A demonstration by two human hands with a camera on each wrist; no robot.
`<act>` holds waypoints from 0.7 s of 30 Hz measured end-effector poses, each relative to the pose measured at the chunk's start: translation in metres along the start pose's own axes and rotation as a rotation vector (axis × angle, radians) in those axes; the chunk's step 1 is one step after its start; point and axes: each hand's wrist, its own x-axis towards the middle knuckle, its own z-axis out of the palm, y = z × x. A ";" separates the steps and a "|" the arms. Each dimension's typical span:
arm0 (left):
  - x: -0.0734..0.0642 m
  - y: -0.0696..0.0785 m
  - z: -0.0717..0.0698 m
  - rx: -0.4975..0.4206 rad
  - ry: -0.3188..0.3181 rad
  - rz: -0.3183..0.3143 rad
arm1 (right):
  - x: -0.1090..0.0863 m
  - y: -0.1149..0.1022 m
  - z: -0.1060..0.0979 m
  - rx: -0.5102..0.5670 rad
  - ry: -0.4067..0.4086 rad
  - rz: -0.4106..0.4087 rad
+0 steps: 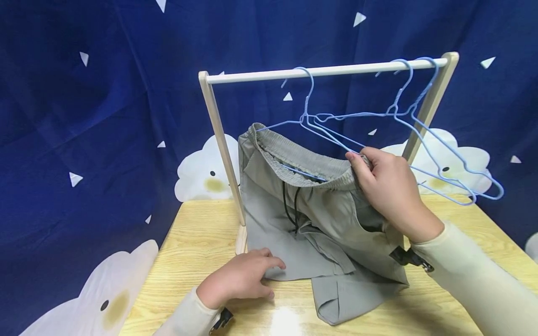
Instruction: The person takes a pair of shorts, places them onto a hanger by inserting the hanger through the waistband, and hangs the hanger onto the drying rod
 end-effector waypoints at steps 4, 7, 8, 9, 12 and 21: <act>0.000 0.000 0.001 0.030 -0.032 -0.008 | 0.000 0.000 0.000 0.000 -0.032 0.017; 0.000 -0.001 0.002 0.040 -0.061 -0.018 | -0.001 0.002 0.000 -0.003 -0.060 0.020; 0.000 -0.001 0.002 0.043 -0.066 -0.020 | -0.002 0.003 0.000 -0.004 -0.068 0.017; 0.000 -0.002 0.002 0.045 -0.070 -0.022 | -0.003 0.005 0.000 -0.002 -0.075 0.016; 0.000 -0.003 0.003 0.048 -0.062 -0.021 | -0.007 0.009 -0.001 0.010 -0.096 0.013; -0.003 -0.018 -0.008 0.036 0.066 -0.013 | -0.027 0.039 -0.007 0.269 -0.128 -0.061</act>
